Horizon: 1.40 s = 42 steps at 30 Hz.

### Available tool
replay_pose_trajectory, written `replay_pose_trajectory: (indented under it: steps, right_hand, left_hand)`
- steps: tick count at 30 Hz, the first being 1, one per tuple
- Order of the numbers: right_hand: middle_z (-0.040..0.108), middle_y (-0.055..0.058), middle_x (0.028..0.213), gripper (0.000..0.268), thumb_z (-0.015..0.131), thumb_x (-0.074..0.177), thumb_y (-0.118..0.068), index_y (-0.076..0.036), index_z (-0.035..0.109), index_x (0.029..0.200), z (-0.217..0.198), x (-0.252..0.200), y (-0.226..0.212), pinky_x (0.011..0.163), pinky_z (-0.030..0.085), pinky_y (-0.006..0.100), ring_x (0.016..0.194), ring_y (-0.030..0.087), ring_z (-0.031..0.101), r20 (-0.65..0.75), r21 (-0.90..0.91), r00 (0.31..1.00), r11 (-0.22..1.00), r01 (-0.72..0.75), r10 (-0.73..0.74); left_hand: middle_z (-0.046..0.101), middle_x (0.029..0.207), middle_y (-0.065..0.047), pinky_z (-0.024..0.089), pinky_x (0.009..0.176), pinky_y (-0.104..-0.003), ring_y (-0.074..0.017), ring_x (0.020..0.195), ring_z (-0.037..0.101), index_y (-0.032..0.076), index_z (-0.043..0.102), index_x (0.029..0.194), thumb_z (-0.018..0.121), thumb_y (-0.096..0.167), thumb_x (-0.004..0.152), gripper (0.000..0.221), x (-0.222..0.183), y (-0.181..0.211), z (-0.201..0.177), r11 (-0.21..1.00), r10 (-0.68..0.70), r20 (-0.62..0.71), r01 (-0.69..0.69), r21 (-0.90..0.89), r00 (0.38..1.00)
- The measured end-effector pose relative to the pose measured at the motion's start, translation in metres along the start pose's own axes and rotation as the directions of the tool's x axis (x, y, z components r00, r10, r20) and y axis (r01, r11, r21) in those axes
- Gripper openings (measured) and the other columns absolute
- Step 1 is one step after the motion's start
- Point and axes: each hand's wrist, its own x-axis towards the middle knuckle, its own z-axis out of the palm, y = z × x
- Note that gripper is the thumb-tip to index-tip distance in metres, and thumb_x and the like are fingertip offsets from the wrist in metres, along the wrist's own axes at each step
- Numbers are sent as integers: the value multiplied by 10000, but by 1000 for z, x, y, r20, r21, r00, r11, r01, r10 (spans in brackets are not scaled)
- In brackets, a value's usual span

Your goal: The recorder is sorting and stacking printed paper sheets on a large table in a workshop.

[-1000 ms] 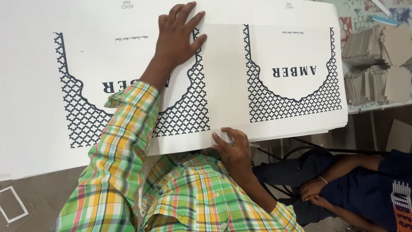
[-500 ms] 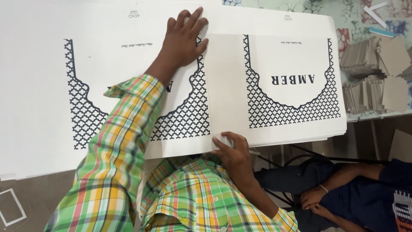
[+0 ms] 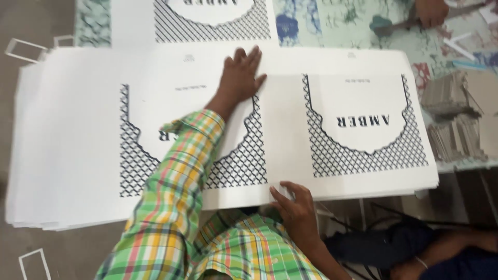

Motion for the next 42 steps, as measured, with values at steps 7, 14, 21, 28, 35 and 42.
replay_pose_trajectory:
  steps: [7, 14, 21, 28, 35, 42]
  right_hand:
    - [661, 92, 1237, 409, 801, 777, -138, -183, 769, 1182, 4, -2, 3, 934, 524, 421, 1173, 321, 579, -21, 34, 998, 998, -56, 57]
    - [671, 66, 1210, 395, 807, 754, -202, -230, 792, 1147, 26, -13, 26, 913, 523, 428, 1138, 293, 611, -72, -48, 997, 999, -22, 19]
    - [685, 43, 1169, 378, 837, 722, -236, -246, 810, 1099, 32, -13, 37, 904, 543, 421, 1086, 271, 631, -30, -28, 997, 997, -70, 69]
    - [681, 42, 1151, 440, 881, 659, -266, -232, 814, 1093, 34, -8, 51, 899, 536, 415, 1047, 265, 628, 8, 52, 997, 995, -82, 82]
    - [691, 51, 1210, 360, 762, 847, -268, -157, 762, 1189, 30, 8, 65, 918, 541, 360, 1087, 223, 651, 42, 274, 989, 950, -146, 140]
    - [697, 89, 1252, 345, 544, 1027, -237, -19, 635, 1278, 19, 44, 27, 1014, 490, 338, 1174, 203, 627, 78, 743, 879, 560, -365, 470]
  left_hand:
    - [318, 1667, -35, 413, 935, -541, -320, 1393, 368, 81, 379, 1566, 457, 525, 999, 724, -1, 6, 1, 999, -27, 97, 24, 33, 995]
    - [190, 1688, -71, 151, 1170, -613, -360, 1530, 152, 88, 268, 1594, 416, 572, 984, 793, -65, 43, -19, 998, -17, 142, 25, -56, 990]
    - [215, 1673, -179, 75, 1231, -575, -363, 1546, 159, -5, 282, 1574, 523, 610, 931, 922, -175, 105, -70, 983, 82, 94, -65, -174, 992]
    - [278, 1657, -201, 104, 1242, -556, -364, 1548, 203, -27, 365, 1547, 604, 518, 936, 853, -216, 127, -93, 939, 51, -5, -50, -340, 999]
    - [645, 1280, -166, 378, 1079, -502, -352, 1244, 558, 60, 643, 1265, 628, 308, 957, 396, -225, 155, -138, 667, -116, 47, 113, -736, 992]
    - [685, 851, -153, 514, 794, -368, -264, 813, 642, -51, 652, 1048, 491, 347, 1090, 431, -228, 158, -160, 121, 153, 494, 480, -869, 856]
